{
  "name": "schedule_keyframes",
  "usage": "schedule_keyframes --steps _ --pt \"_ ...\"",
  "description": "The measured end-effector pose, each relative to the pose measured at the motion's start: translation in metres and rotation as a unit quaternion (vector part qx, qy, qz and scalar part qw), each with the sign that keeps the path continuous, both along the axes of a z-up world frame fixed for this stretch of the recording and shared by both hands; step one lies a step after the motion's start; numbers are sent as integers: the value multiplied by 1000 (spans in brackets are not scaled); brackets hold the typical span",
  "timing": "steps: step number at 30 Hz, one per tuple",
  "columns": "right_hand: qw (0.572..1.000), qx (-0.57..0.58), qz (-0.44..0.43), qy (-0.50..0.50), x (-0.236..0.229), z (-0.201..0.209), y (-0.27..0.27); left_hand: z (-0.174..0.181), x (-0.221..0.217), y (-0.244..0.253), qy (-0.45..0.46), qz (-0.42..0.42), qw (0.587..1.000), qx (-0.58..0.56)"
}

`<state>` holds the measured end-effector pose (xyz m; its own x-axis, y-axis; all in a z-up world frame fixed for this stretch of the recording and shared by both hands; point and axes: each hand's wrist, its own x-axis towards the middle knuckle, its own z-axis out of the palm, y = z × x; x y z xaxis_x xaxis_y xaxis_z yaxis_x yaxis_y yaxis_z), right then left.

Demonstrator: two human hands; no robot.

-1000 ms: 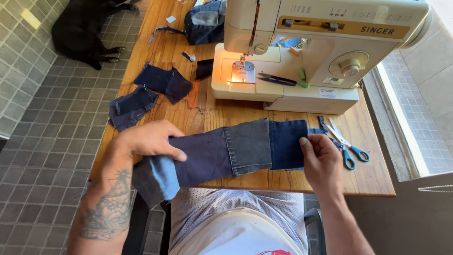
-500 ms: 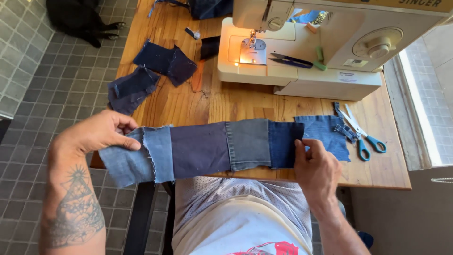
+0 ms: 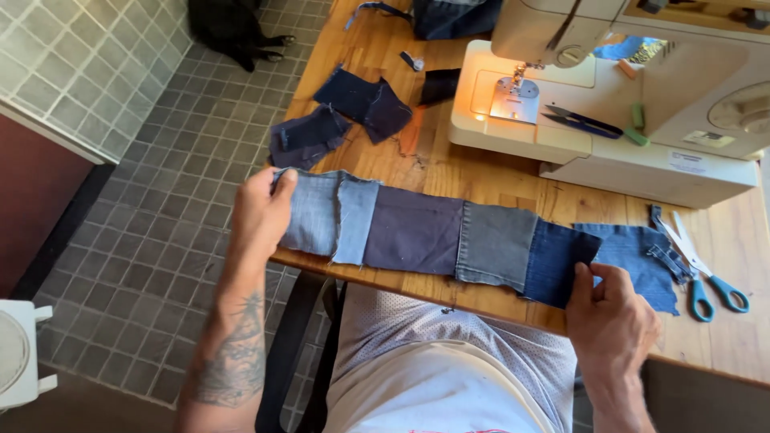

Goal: Sewing denim scraps together using a sewing machine to create a patchwork fabric

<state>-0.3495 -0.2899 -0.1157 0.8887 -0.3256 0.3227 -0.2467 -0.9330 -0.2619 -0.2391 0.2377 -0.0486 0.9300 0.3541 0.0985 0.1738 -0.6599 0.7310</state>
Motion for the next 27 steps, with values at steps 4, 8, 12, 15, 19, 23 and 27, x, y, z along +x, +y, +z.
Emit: schedule_keyframes --steps 4,8,12,15,19,23,27 --pt "1000 15 -2 4 1 -1 -2 -34 14 17 -127 -43 985 107" --pt "1000 26 -1 2 1 6 1 -36 17 35 -121 -43 965 227" --pt "998 50 23 31 5 24 17 -34 15 48 -111 -51 955 272" --pt "998 0 67 22 9 16 26 -33 19 50 -71 -41 953 293" --pt "997 0 41 59 11 24 38 -42 20 49 -95 -34 946 309" --pt "997 -29 70 -4 11 29 37 -45 17 50 -130 -39 949 284" --pt "973 -74 174 -129 15 45 43 -48 21 53 -133 -31 950 280"
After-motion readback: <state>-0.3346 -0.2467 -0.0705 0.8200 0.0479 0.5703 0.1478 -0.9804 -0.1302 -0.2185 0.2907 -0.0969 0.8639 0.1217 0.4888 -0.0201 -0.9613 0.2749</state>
